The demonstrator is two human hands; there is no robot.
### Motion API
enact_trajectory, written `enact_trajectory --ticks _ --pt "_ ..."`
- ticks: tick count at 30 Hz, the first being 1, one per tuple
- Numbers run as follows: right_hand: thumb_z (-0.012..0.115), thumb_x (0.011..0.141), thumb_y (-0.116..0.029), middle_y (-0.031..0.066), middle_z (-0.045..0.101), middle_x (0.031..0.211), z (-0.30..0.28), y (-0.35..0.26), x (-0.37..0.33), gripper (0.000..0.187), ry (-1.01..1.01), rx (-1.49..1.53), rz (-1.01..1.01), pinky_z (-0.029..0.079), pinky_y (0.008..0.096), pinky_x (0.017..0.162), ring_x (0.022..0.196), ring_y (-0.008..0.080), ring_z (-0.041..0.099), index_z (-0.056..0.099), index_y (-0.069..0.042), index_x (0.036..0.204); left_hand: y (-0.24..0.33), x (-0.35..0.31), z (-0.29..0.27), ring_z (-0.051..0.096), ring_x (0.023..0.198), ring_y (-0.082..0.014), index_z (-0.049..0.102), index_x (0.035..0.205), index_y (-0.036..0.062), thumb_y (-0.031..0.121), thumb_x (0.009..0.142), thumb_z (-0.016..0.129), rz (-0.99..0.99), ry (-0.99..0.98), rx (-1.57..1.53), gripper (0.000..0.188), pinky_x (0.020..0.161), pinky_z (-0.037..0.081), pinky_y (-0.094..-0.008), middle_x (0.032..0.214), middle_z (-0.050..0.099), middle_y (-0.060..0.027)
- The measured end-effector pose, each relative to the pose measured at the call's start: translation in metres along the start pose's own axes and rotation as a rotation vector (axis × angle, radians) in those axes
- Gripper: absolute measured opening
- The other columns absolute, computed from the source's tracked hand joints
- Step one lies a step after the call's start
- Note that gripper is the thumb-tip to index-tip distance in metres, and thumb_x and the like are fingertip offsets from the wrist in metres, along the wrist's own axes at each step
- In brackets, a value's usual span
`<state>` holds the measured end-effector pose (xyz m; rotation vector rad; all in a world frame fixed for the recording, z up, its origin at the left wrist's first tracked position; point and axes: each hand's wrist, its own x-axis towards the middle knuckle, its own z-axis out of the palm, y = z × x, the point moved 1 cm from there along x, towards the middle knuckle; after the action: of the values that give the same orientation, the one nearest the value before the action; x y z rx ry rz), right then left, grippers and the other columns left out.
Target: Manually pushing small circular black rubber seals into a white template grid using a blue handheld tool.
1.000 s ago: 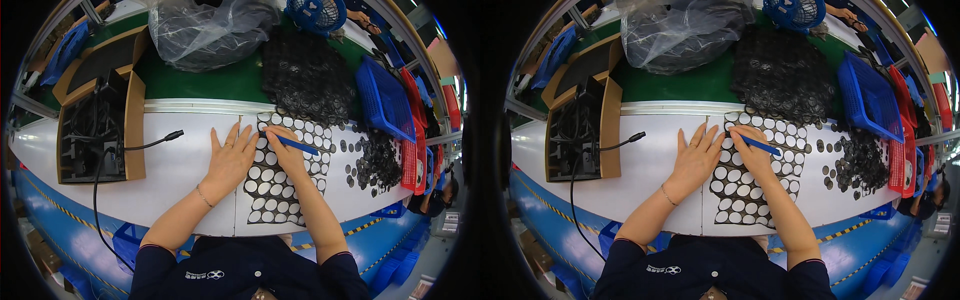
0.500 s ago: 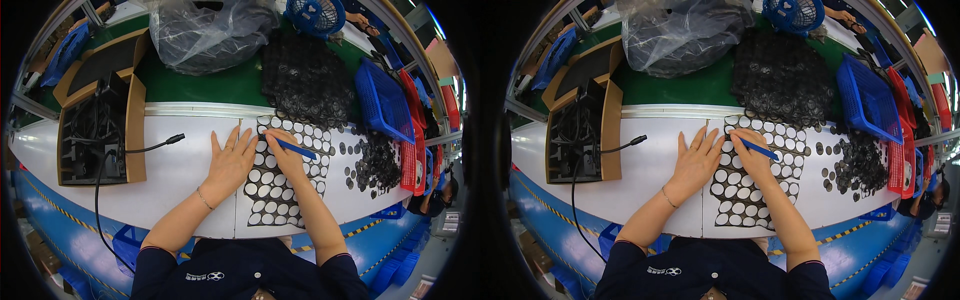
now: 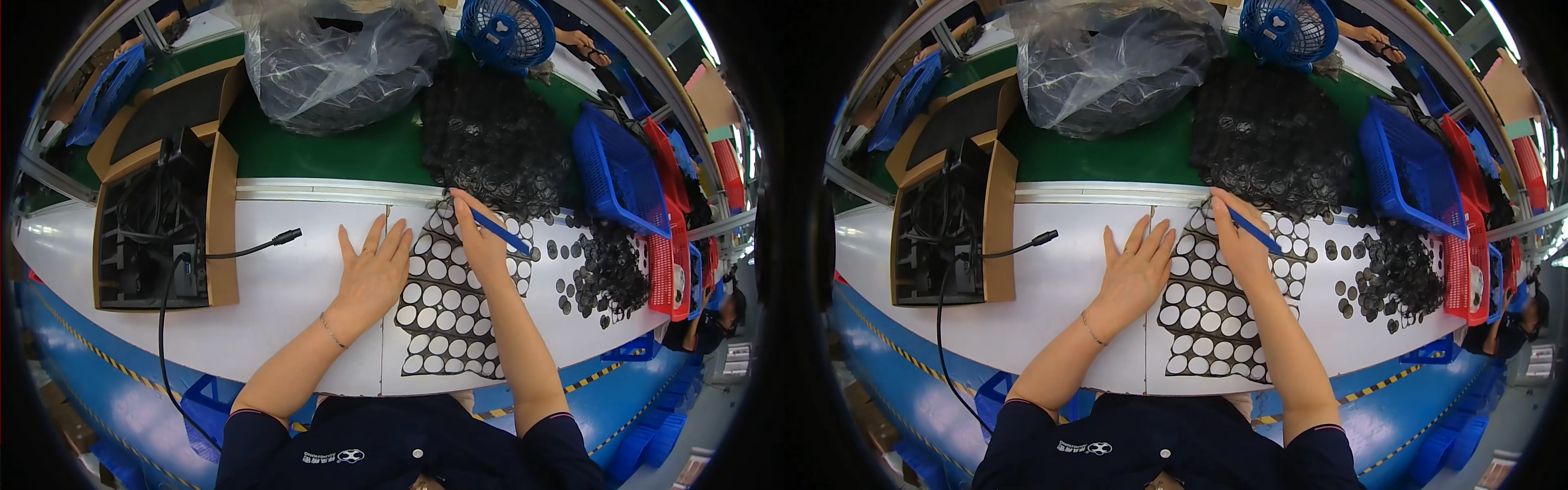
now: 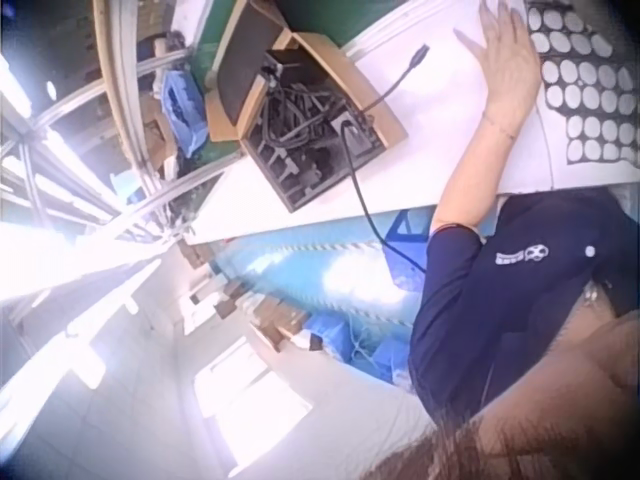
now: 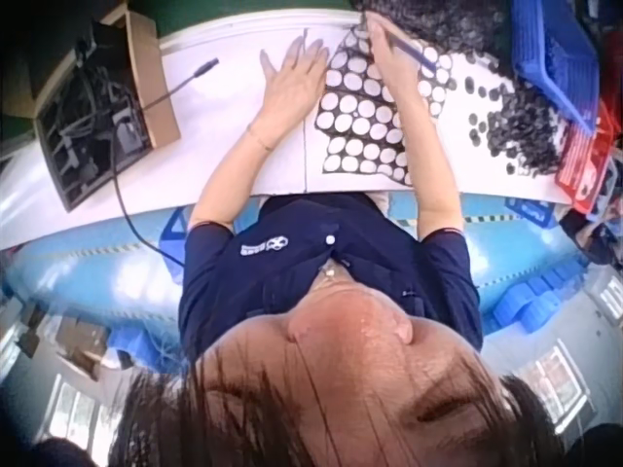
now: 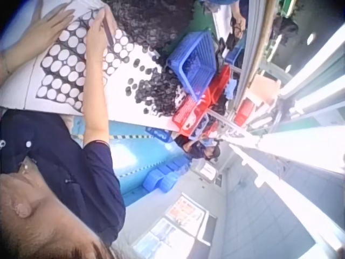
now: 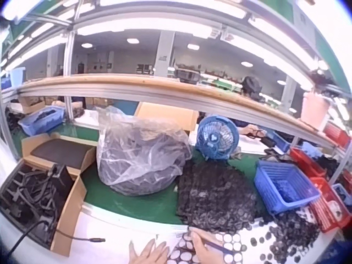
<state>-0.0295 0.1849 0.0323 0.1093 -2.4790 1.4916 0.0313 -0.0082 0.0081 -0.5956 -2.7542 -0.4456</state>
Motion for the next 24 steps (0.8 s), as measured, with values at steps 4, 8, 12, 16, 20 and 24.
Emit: enact_trajectory --ticks 4,8,12,16,20,24 --pt "0.064 0.102 -0.029 0.0089 0.072 0.114 -0.014 0.001 0.018 0.036 -0.138 0.477 0.387 0.046 0.0316 0.102 0.109 0.0164 0.065 0.072 0.001 0.121 -0.001 -0.001 0.001 0.043 0.143 -0.0296 0.058 0.138 0.0028 0.017 0.094 0.063 -0.017 -0.008 -0.011 0.046 0.110 0.025 -0.0743 0.147 0.054 -0.0094" --pt "0.064 0.103 -0.029 0.0101 0.073 0.114 -0.027 -0.004 0.029 0.036 0.083 0.362 0.305 0.046 0.0302 0.101 0.110 0.0165 0.064 0.072 0.001 0.121 -0.004 -0.001 0.004 0.044 0.143 -0.0291 0.056 0.140 0.0022 0.015 0.094 0.064 -0.026 0.009 -0.064 0.048 0.112 0.025 -0.0723 0.148 0.054 -0.0108" --pt "0.062 0.104 -0.030 0.0127 0.072 0.118 -0.022 -0.004 0.019 0.038 0.178 0.137 0.092 0.047 0.0296 0.101 0.112 0.0191 0.065 0.071 0.002 0.123 -0.004 -0.001 0.006 0.045 0.142 -0.0291 0.055 0.141 0.0019 0.014 0.093 0.064 -0.013 0.032 -0.091 0.050 0.114 0.024 -0.0708 0.148 0.054 -0.0116" --pt "0.061 0.105 -0.028 0.0129 0.073 0.118 -0.022 -0.027 0.022 0.036 0.308 0.139 0.020 0.048 0.0309 0.100 0.112 0.0199 0.066 0.070 0.002 0.123 -0.007 -0.001 0.004 0.045 0.142 -0.0290 0.054 0.142 0.0033 0.014 0.093 0.064 -0.015 0.021 -0.122 0.051 0.116 0.023 -0.0680 0.147 0.054 -0.0115" --pt "0.063 0.103 -0.024 0.0128 0.074 0.117 -0.014 -0.025 -0.012 0.030 0.024 0.166 0.041 0.049 0.0310 0.097 0.109 0.0195 0.067 0.073 -0.001 0.120 -0.010 0.002 -0.001 0.049 0.138 -0.0284 0.060 0.136 0.0056 0.019 0.092 0.069 -0.045 0.025 -0.170 0.046 0.116 0.027 -0.0634 0.143 0.057 -0.0108" --pt "0.066 0.099 -0.022 0.0123 0.075 0.111 0.003 -0.008 -0.058 0.024 -0.183 0.099 0.095 0.048 0.0370 0.100 0.107 0.0261 0.067 0.075 -0.003 0.112 -0.010 0.001 -0.012 0.057 0.130 -0.0275 0.068 0.123 0.0080 0.024 0.090 0.073 -0.029 0.010 -0.156 0.037 0.111 0.036 -0.0586 0.135 0.064 -0.0095"
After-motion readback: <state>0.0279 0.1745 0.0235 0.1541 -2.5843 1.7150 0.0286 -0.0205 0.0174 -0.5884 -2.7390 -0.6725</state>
